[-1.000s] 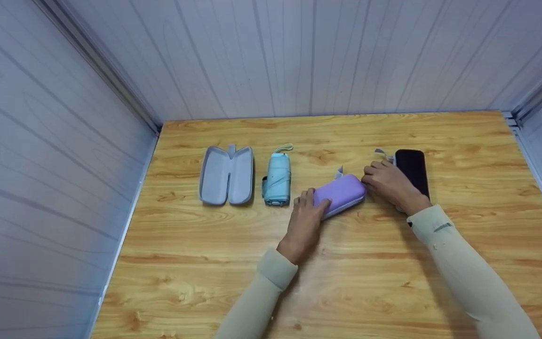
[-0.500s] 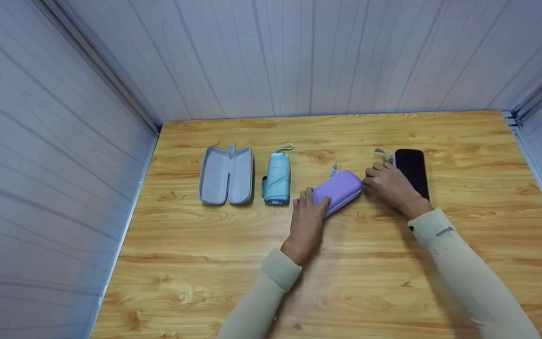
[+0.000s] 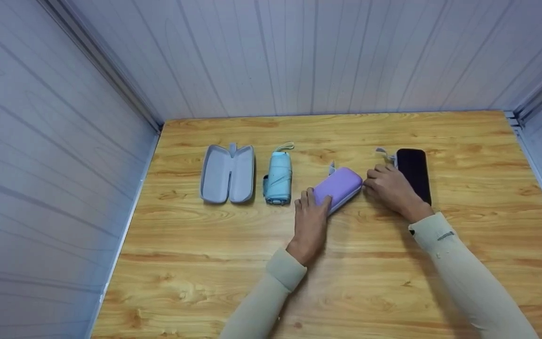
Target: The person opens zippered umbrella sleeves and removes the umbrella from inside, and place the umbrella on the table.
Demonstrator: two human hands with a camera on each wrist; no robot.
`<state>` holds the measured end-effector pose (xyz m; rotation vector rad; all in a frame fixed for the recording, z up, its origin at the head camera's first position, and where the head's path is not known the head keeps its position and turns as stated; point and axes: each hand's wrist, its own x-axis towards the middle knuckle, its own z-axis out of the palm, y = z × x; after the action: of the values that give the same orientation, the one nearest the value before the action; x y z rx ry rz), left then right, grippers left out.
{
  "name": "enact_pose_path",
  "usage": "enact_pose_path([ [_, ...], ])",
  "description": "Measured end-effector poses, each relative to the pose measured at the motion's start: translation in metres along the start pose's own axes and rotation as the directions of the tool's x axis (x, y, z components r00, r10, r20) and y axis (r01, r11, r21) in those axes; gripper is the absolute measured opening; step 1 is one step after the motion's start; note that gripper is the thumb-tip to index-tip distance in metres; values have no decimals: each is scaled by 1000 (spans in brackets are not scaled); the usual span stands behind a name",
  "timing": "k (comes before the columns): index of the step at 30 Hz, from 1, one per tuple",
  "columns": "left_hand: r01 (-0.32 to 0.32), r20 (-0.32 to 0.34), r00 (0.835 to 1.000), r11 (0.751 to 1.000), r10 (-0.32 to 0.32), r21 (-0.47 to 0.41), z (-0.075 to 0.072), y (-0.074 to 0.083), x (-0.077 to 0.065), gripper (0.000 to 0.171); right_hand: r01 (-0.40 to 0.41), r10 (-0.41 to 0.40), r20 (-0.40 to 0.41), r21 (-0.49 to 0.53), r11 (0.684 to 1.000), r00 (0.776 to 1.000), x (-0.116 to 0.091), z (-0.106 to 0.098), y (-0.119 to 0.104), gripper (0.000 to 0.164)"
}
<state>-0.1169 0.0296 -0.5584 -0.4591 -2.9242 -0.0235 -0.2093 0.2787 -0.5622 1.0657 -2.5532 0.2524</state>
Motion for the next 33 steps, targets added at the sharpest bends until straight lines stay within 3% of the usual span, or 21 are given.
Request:
enact_pose_path([
  [10, 46, -72, 996, 999, -44, 22, 3, 6, 0, 37, 1, -1, -63, -9, 1000, 998, -1, 3, -8, 9],
  [17, 67, -78, 995, 998, -67, -9, 4, 9, 1, 34, -25, 25, -63, -7, 1000, 998, -1, 3, -14, 7],
  [33, 136, -87, 987, 991, -134, 16, 8, 18, 2, 35, -49, 45, -55, -75, 996, 997, 2, 9, -27, 7],
])
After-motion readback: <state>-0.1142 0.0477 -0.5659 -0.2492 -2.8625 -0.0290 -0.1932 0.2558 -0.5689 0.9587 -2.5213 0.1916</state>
